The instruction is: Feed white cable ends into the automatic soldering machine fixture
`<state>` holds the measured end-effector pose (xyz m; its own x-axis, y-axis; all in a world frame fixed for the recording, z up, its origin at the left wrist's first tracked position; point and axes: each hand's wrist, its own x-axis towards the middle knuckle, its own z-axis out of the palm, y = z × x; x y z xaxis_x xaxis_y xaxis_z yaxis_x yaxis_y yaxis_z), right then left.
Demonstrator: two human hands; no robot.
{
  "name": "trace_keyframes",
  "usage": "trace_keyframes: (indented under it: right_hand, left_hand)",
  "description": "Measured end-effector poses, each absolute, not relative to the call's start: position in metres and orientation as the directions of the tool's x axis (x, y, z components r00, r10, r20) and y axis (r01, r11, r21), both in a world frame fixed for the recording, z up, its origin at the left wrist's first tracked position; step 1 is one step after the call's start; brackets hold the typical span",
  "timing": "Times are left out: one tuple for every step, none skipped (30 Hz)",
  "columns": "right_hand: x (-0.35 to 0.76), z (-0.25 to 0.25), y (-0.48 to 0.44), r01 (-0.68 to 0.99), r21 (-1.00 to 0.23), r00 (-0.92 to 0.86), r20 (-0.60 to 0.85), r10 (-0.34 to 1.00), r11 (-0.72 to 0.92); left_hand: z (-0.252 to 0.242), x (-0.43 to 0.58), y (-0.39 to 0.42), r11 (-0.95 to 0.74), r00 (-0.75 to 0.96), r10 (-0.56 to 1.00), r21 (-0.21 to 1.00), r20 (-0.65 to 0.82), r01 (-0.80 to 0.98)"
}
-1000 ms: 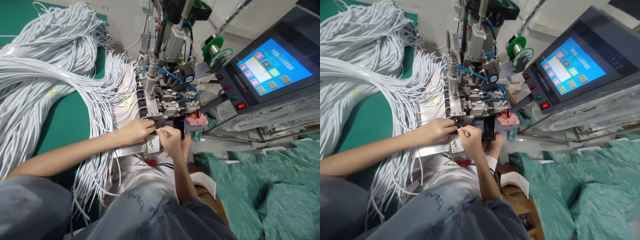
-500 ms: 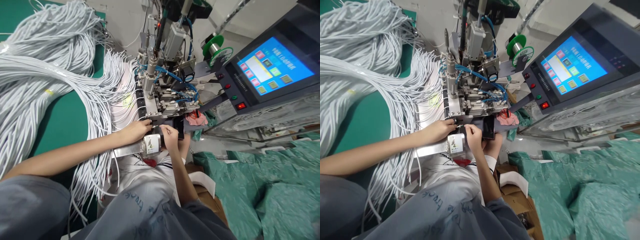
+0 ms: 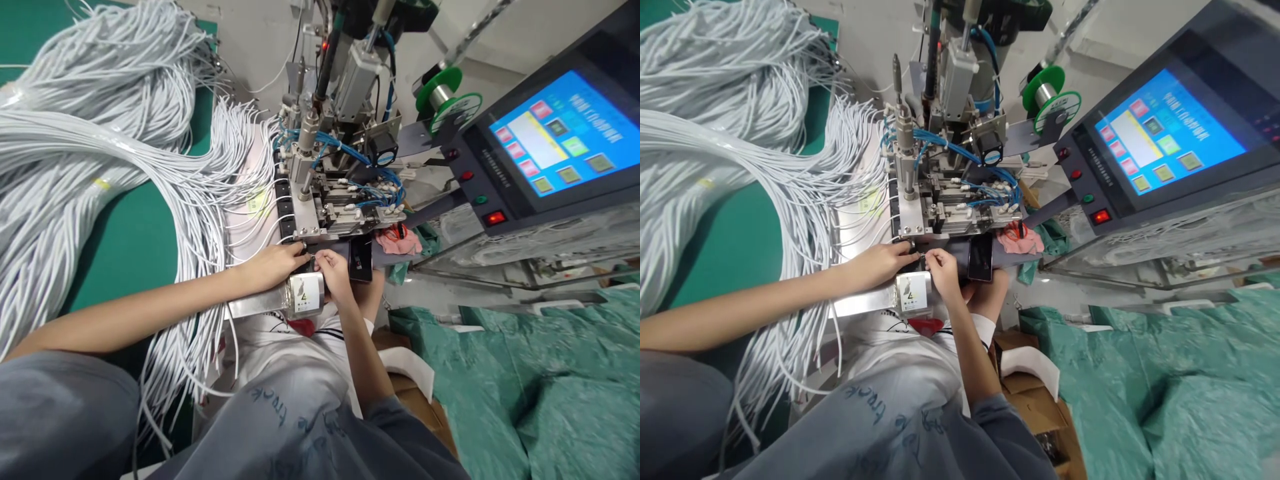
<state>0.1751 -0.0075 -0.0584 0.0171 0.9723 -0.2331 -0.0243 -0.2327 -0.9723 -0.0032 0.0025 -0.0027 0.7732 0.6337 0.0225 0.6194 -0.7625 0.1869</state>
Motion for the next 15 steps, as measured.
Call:
trace_keyframes:
  right_hand:
    - [0.1754,-0.0597,-0.0071,-0.033,-0.969,0.01,-0.246,0.969,-0.246]
    - [0.1756,-0.0605,-0.0068,-0.041,-0.965,0.005,-0.259,0.966,-0.259]
    - [0.1757,-0.0609,-0.0065,-0.045,-0.962,0.003,-0.269,0.963,-0.268]
    - [0.1757,-0.0609,-0.0064,-0.045,-0.961,-0.002,-0.274,0.962,-0.274]
    - [0.1757,-0.0604,-0.0063,-0.043,-0.961,-0.007,-0.275,0.962,-0.275]
    - [0.1757,-0.0596,-0.0062,-0.041,-0.962,-0.008,-0.271,0.963,-0.271]
    - [0.1757,-0.0587,-0.0061,-0.04,-0.964,-0.007,-0.265,0.964,-0.265]
    - [0.1758,-0.0577,-0.0058,-0.04,-0.965,-0.003,-0.261,0.965,-0.261]
    - [0.176,-0.0569,-0.0054,-0.044,-0.963,-0.002,-0.265,0.964,-0.264]
    - [0.1763,-0.0563,-0.0049,-0.055,-0.96,-0.004,-0.276,0.961,-0.276]
    - [0.1766,-0.0561,-0.0043,-0.073,-0.953,-0.015,-0.295,0.955,-0.295]
    - [0.1769,-0.0561,-0.0035,-0.097,-0.943,-0.035,-0.318,0.947,-0.32]
    - [0.1773,-0.0564,-0.0028,-0.121,-0.931,-0.058,-0.339,0.939,-0.344]
    - [0.1775,-0.0569,-0.0023,-0.142,-0.921,-0.078,-0.356,0.931,-0.364]
    - [0.1777,-0.0574,-0.0019,-0.157,-0.913,-0.09,-0.366,0.926,-0.376]
  left_hand:
    - [-0.0034,-0.0031,0.0026,-0.768,0.775,0.631,0.168,0.032,0.618]
    - [-0.0042,-0.003,0.0027,-0.773,0.778,0.627,0.15,0.042,0.616]
    - [-0.0051,-0.0029,0.0027,-0.778,0.78,0.624,0.134,0.049,0.614]
    - [-0.0058,-0.0027,0.0028,-0.782,0.783,0.62,0.122,0.052,0.612]
    - [-0.0064,-0.0026,0.0028,-0.785,0.785,0.617,0.113,0.053,0.609]
    - [-0.0067,-0.0026,0.0027,-0.788,0.788,0.613,0.105,0.052,0.606]
    - [-0.0068,-0.0025,0.0027,-0.791,0.791,0.61,0.097,0.051,0.604]
    - [-0.0065,-0.0023,0.0027,-0.794,0.793,0.607,0.088,0.05,0.602]
    - [-0.006,-0.0022,0.0027,-0.798,0.797,0.602,0.079,0.047,0.597]
    - [-0.0051,-0.002,0.0026,-0.803,0.802,0.596,0.069,0.045,0.592]
    - [-0.0039,-0.0017,0.0024,-0.807,0.806,0.591,0.059,0.041,0.588]
    - [-0.0026,-0.0014,0.0023,-0.81,0.809,0.586,0.05,0.036,0.584]
    - [-0.0012,-0.0011,0.0021,-0.813,0.812,0.582,0.045,0.029,0.581]
    - [-0.0001,-0.0009,0.002,-0.815,0.814,0.58,0.042,0.023,0.579]
    - [0.0008,-0.0006,0.0018,-0.815,0.815,0.579,0.042,0.019,0.577]
